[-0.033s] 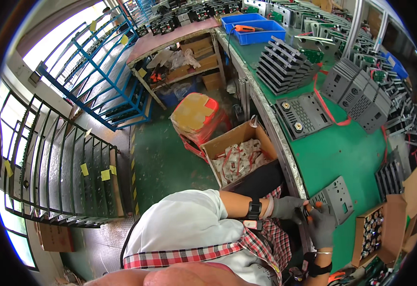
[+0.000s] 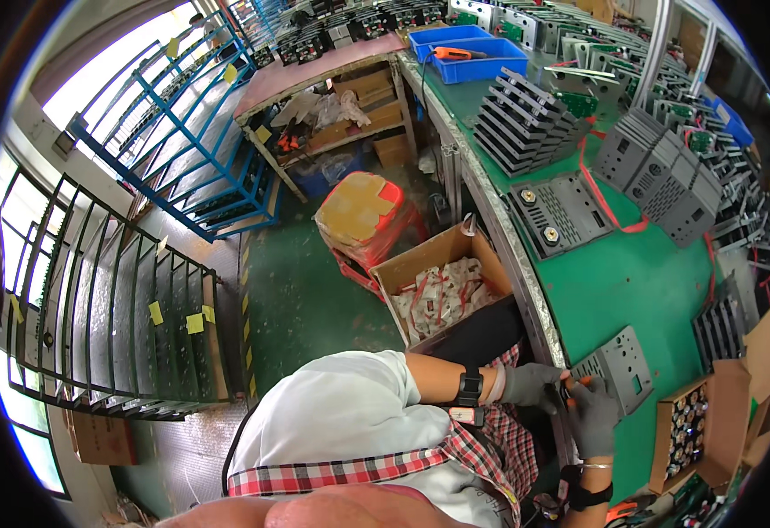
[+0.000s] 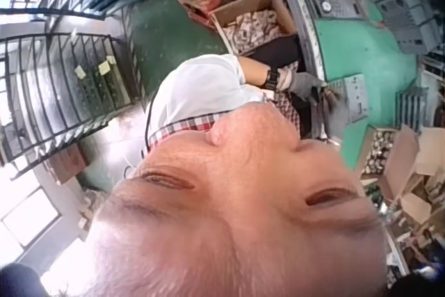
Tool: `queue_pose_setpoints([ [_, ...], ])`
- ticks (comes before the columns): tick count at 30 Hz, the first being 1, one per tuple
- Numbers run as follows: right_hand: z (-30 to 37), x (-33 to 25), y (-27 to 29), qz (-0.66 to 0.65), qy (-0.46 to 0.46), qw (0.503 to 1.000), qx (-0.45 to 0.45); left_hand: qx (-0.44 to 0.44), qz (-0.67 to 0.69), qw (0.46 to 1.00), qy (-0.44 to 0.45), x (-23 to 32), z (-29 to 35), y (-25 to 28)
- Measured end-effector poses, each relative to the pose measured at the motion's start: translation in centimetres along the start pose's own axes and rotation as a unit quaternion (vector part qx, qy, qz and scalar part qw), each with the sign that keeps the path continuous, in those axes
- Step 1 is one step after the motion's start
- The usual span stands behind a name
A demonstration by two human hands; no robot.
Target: Assembling electronic components onto a metal baseplate using a manual screwdriver on an assembly line.
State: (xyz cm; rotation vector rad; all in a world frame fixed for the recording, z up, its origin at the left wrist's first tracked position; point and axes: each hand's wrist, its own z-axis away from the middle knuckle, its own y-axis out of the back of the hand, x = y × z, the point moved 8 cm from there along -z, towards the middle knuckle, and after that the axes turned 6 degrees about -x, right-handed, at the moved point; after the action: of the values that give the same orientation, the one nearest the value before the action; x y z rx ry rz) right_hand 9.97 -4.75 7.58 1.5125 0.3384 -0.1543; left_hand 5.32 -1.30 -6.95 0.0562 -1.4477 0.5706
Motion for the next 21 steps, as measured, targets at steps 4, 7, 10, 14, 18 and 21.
queue_pose_setpoints([
  [4, 0.0, 1.3, -1.0, 0.027, -0.085, 0.996, -0.017, 0.006, -0.127, 0.989, -0.074, -1.0, -0.8, 0.2],
  [7, -0.1, 0.6, -0.4, 0.028, -0.047, 0.998, -0.02, -0.05, 0.258, 0.963, 0.052, -2.8, -1.2, -0.5],
  [10, -0.3, 1.0, -0.1, 0.025, -0.064, 0.997, -0.028, -0.049, 0.288, 0.952, 0.089, -1.5, 0.1, -0.9],
  [14, -0.6, 1.1, -0.6, 0.039, -0.096, 0.994, -0.028, -0.09, 0.38, 0.92, 0.032, -0.5, -0.3, -1.5],
  [18, -0.9, 0.4, -1.0, 0.087, -0.036, 0.995, -0.03, -0.126, 0.541, 0.829, 0.06, -0.3, -0.1, -2.4],
  [21, -1.1, 1.0, -1.4, 0.132, -0.047, 0.99, -0.021, -0.032, 0.422, 0.902, 0.082, -2.9, -0.8, -0.9],
])
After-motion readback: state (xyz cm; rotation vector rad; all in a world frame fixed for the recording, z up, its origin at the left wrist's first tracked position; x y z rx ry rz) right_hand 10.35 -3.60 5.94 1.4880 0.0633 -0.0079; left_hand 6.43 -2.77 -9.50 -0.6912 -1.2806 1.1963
